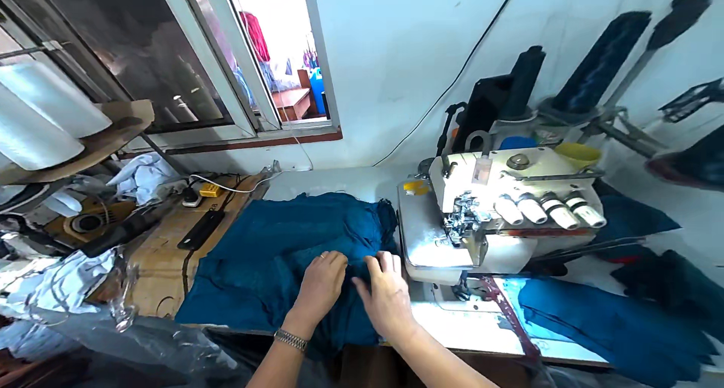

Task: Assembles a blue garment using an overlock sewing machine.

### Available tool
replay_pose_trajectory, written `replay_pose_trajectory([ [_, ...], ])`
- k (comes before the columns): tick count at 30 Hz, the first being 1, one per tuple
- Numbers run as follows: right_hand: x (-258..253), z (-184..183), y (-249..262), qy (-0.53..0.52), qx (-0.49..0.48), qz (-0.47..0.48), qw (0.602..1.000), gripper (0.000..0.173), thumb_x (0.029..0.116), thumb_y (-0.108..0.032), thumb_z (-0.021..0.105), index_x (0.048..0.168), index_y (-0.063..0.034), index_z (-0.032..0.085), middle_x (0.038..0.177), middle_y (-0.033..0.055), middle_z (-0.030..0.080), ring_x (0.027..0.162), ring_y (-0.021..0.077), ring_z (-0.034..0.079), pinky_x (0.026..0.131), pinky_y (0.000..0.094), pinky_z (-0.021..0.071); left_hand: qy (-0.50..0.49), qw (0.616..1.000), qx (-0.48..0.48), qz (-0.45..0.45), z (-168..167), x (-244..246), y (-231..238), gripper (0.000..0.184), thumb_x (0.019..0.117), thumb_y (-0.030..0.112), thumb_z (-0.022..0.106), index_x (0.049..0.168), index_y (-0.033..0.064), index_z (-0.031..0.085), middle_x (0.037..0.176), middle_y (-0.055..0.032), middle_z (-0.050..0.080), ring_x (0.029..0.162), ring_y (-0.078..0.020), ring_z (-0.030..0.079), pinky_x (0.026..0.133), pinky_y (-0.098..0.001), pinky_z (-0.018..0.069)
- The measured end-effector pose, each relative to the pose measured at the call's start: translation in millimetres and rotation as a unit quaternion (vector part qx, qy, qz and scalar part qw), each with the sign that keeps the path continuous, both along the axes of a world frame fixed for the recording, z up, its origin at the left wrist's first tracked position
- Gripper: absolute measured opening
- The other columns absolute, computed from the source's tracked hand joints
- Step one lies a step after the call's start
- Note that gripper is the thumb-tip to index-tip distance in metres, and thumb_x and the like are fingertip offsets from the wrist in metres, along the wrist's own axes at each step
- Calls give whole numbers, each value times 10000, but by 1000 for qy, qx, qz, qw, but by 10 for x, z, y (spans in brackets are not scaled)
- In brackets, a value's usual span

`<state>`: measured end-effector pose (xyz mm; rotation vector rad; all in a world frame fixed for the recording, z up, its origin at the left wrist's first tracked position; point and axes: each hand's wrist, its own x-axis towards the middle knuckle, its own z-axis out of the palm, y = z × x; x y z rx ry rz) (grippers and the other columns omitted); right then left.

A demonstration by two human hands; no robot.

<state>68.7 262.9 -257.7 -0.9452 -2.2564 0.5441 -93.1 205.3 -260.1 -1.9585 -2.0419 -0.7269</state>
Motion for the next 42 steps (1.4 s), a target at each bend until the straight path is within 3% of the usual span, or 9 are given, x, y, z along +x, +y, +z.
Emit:
replay_pose_trajectory([
  [3,-183,180,-26,-144,-83,-7,986,396,951,-265,667,1257,-18,622,1270,209,589,1267,394,526,1038,561,423,-53,996,58,33,198,-67,-12,115,959,52,607,990,5,707,1030,-128,690,956,-271,695,856,-469,589],
  [11,-71,-92,4,57,-101,-11,993,202,975,-82,564,1101,43,660,962,182,709,924,319,715,860,453,579,-91,989,115,26,152,-164,-68,167,1004,108,566,1014,23,710,1138,-112,692,1107,-246,668,965,-443,554],
  [17,-259,112,83,-3,-131,94,987,591,957,-168,658,1521,-121,488,1174,167,693,1084,337,666,969,545,496,-214,966,148,6,197,-28,-34,166,998,147,558,992,59,698,1027,-38,656,970,-129,632,875,-329,545],
  [21,-462,262,268,100,-61,111,987,234,983,-17,574,1175,-24,707,1054,194,723,945,369,719,819,561,582,-201,969,121,74,217,229,-144,249,1005,206,576,1162,15,605,1071,-113,614,921,-193,624,812,-375,554],
  [24,-454,509,466,89,-24,110,990,246,970,-1,552,1151,-24,716,1099,194,709,947,365,713,803,553,577,-105,975,-125,150,257,494,-396,428,952,278,656,1274,-3,637,1227,-185,673,1188,-380,618,1057,-614,413],
  [27,-392,596,569,48,4,100,994,252,971,32,541,1143,-23,717,1104,195,696,975,361,704,834,522,577,12,982,-129,135,146,484,-741,243,869,118,656,1081,50,753,1045,-123,759,1044,-373,705,1018,-684,400],
  [31,-150,329,494,5,117,99,988,186,875,89,646,1018,4,728,1008,206,666,946,383,675,809,512,576,-78,991,-68,-82,504,286,-1237,161,915,160,532,889,71,664,811,-73,676,859,-228,673,969,-458,470],
  [35,113,146,283,-167,-56,121,977,262,964,76,525,1154,33,699,1376,244,539,1314,409,496,1062,483,475,-172,934,-232,-208,563,338,-1209,322,1050,281,526,1008,35,731,1011,-128,701,990,-253,684,891,-436,559],
  [42,135,-333,83,133,116,42,983,210,913,-29,600,1024,-69,773,1021,114,702,977,288,677,830,417,596,-123,970,-179,112,314,317,-407,270,1000,152,601,1234,62,700,1294,-160,647,1232,-365,589,1041,-556,468],
])
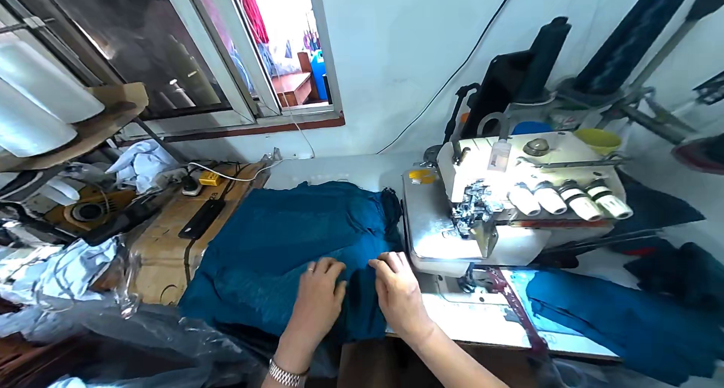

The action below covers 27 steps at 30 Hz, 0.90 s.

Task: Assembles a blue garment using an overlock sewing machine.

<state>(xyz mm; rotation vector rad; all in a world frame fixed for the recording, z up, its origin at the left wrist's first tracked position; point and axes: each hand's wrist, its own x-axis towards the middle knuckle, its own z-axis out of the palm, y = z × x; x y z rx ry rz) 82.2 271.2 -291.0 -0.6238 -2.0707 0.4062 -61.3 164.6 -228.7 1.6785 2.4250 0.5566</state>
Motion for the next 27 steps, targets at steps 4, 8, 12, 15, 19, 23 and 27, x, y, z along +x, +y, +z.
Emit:
replay_pose_trajectory([
  [4,42,-25,-60,-90,0,-25,996,172,943,-170,635,1012,-92,772,1058,114,718,1042,335,683,892,509,569,53,991,-76,98,-51,-370,271,508,1036,97,481,1541,151,471,1575,-154,442,1455,-439,370,1126,-667,312],
  [8,90,-161,-141,-84,3,-89,993,259,939,-209,662,1108,-42,764,1133,170,726,1087,391,687,937,576,546,94,993,58,34,-243,-659,369,476,1023,130,575,1495,92,528,1614,-160,390,1482,-467,321,1153,-707,240],
  [12,114,-210,-148,-26,-11,-102,994,257,956,-88,590,1142,-24,756,1121,181,733,1090,377,697,950,529,559,32,986,91,-137,-164,-259,283,263,997,190,612,1198,46,702,1183,-134,696,1151,-305,651,1006,-501,520],
  [15,121,-210,-146,1,-14,-89,996,253,968,-113,585,1133,-30,758,1114,174,732,1080,366,698,945,495,567,78,969,117,-201,-412,14,285,261,979,199,607,1180,81,725,1190,-118,688,1158,-309,641,992,-470,533],
  [19,105,-200,-159,-31,-14,-94,995,348,940,-279,686,1165,-20,743,1150,189,718,1082,375,694,924,473,580,114,954,220,-167,-635,-4,380,210,988,171,577,989,83,768,1040,-83,715,1001,-250,692,887,-403,582],
  [23,42,-96,-169,-55,50,-134,988,238,837,-148,734,1019,4,728,1054,214,702,966,387,703,790,462,601,17,949,300,-98,-377,-116,412,187,966,121,595,954,26,755,1079,-103,711,996,-194,702,881,-359,596],
  [27,-108,67,-199,56,-86,-40,994,84,876,-24,646,930,-2,707,951,136,680,943,282,681,843,395,587,-104,913,394,-21,-66,-209,417,209,973,116,505,963,-4,676,1163,-106,679,1035,-138,653,888,-307,548],
])
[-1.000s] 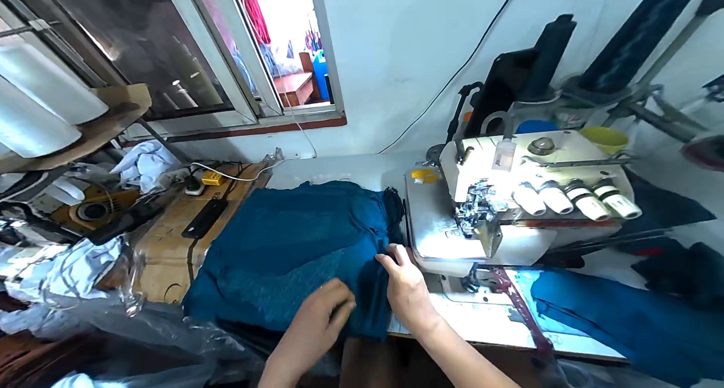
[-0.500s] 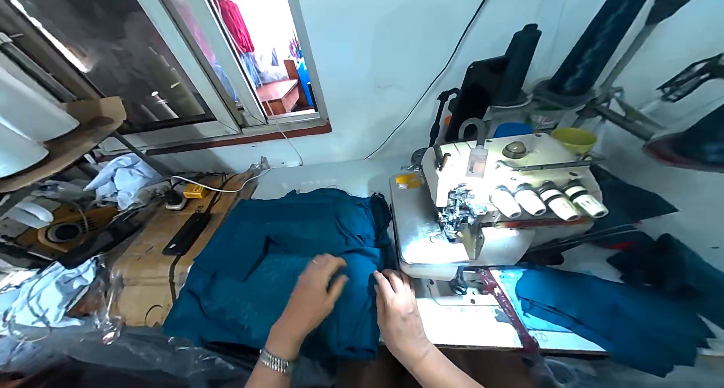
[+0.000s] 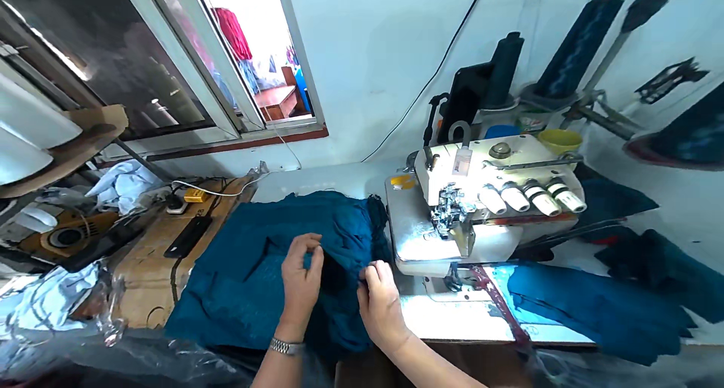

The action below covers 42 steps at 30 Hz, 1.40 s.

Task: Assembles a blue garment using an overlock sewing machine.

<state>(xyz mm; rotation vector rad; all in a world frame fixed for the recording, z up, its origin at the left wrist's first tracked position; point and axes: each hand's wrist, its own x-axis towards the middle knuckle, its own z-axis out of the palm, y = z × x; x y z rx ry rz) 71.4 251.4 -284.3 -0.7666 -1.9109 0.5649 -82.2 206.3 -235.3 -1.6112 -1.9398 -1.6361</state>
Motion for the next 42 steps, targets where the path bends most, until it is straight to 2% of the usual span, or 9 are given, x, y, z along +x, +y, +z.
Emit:
replay_pose_trajectory([
  [4,-230,385,67,287,-378,139,869,70,1005,-70,559,984,-39,619,830,18,606,787,87,594,754,284,505,-190,979,64,-25,269,-37,65,147,1048,107,449,1030,75,591,975,41,630,921,-27,601,865,-249,505],
  [7,-238,663,137,383,-457,198,778,96,1051,-101,509,980,-112,573,769,-18,552,715,67,557,693,275,483,-225,970,87,-19,383,-1,70,153,1056,122,434,995,151,571,854,105,554,789,28,546,744,-170,473],
  [13,154,397,218,192,-112,124,967,144,1048,-160,516,997,-77,623,742,-17,585,632,40,561,596,199,495,80,986,47,142,32,121,-146,271,1026,151,413,1059,-60,580,698,-52,545,567,-59,511,540,-216,453],
  [17,467,-91,310,-6,111,53,992,200,1032,-142,536,952,-37,686,701,53,668,625,154,678,595,305,585,196,964,-59,172,-469,253,-187,302,983,138,441,986,-67,663,631,-120,619,511,-242,623,488,-401,530],
  [21,481,-266,266,-127,81,11,989,188,1002,-148,566,941,-45,711,669,89,673,595,248,702,549,401,586,242,949,-125,162,-560,277,-165,280,985,177,501,1021,-24,691,986,-194,684,926,-408,670,818,-541,554],
  [24,491,-222,213,-113,48,34,992,173,989,-151,591,1006,-41,723,802,108,721,721,252,736,660,398,615,257,947,-161,106,-563,185,-141,405,1022,354,493,1237,80,700,1372,-189,608,1317,-485,506,1101,-686,323],
  [29,1138,-78,183,-86,22,112,990,252,984,-151,625,1205,-75,718,1210,134,686,1167,290,634,1008,442,510,241,950,-187,71,-502,203,-130,535,1023,441,458,1322,42,655,1407,-197,601,1323,-508,510,1089,-763,272],
  [36,2654,35,735,-186,71,-208,958,215,928,7,562,1005,-10,761,982,129,710,960,296,700,850,421,600,192,977,-58,66,-523,162,-219,448,1055,307,445,1198,-60,656,1283,-355,585,1259,-527,508,1123,-584,324],
  [42,2928,-34,927,-285,108,-150,940,187,940,-125,657,1077,-65,769,996,110,695,958,287,689,814,386,606,239,967,15,82,-479,462,-331,345,1085,346,396,1106,121,656,1219,-171,581,1301,-286,447,1154,-386,233],
])
